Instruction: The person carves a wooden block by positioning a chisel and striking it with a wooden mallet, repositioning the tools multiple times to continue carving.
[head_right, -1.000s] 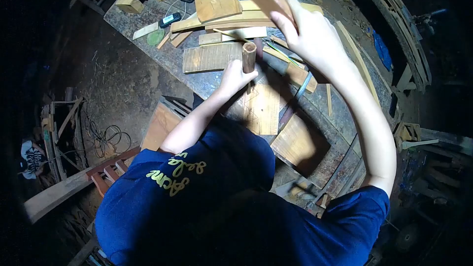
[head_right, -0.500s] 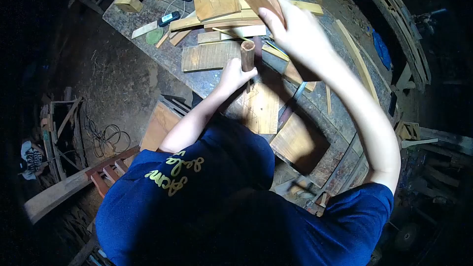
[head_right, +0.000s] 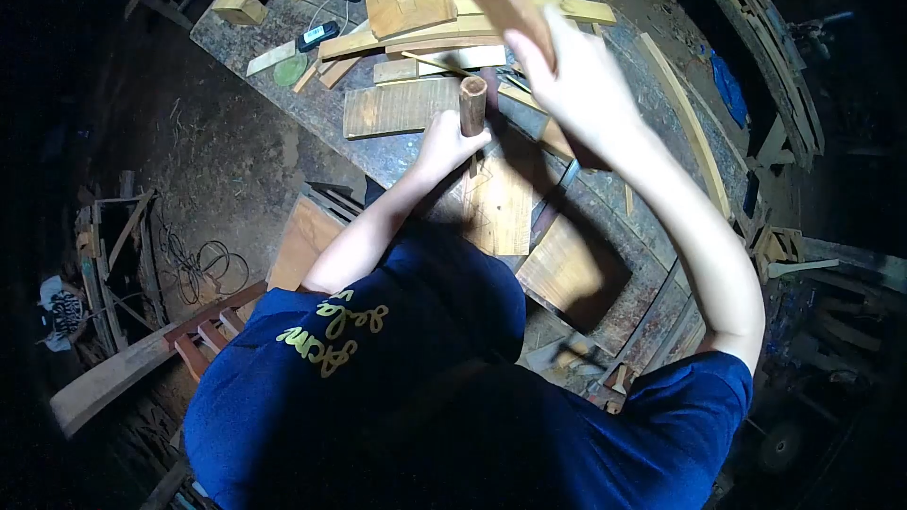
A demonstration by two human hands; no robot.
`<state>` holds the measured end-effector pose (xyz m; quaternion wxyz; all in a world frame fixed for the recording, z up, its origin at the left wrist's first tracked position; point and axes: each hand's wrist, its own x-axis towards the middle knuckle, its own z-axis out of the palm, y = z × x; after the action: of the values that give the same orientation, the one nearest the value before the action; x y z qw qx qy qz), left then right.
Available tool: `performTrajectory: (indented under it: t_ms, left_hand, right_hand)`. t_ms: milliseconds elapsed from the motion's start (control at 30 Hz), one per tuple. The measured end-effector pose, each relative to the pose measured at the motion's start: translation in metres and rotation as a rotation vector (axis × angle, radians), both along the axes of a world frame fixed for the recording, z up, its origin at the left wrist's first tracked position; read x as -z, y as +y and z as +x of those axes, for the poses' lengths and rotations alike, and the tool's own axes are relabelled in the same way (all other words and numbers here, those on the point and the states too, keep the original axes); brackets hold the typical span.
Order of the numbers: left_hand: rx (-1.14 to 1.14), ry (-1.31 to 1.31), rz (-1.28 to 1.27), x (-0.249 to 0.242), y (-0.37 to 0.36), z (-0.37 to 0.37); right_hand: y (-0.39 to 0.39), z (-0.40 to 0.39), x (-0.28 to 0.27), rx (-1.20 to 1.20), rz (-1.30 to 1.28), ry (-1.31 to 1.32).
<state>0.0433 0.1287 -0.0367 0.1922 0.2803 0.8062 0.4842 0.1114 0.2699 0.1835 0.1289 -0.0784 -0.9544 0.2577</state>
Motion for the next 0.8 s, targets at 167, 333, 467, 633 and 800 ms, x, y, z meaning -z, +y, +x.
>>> performTrajectory:
  t_ms: [167,333,467,633,800]
  left_hand:
    - [-0.020,0.077,0.034,-0.001,0.004,0.001]
    - [-0.026,-0.014,0.009,0.000,0.001,0.000]
    - [-0.036,-0.033,-0.008,-0.008,-0.002,0.002]
    - [-0.015,0.028,0.032,-0.001,-0.002,0.002]
    - [-0.075,0.010,0.022,0.004,-0.004,0.001]
  right_hand:
    - [0.001,0.012,0.020,-0.183,0.254,-0.492]
    - [-0.002,0.004,-0.018,0.015,0.070,-0.377]
    - [0.002,0.005,-0.012,0.035,-0.054,-0.062]
    - [-0.002,0.013,0.013,-0.116,0.058,-0.528]
    - [0.004,0.026,0.021,0.000,0.006,-0.459]
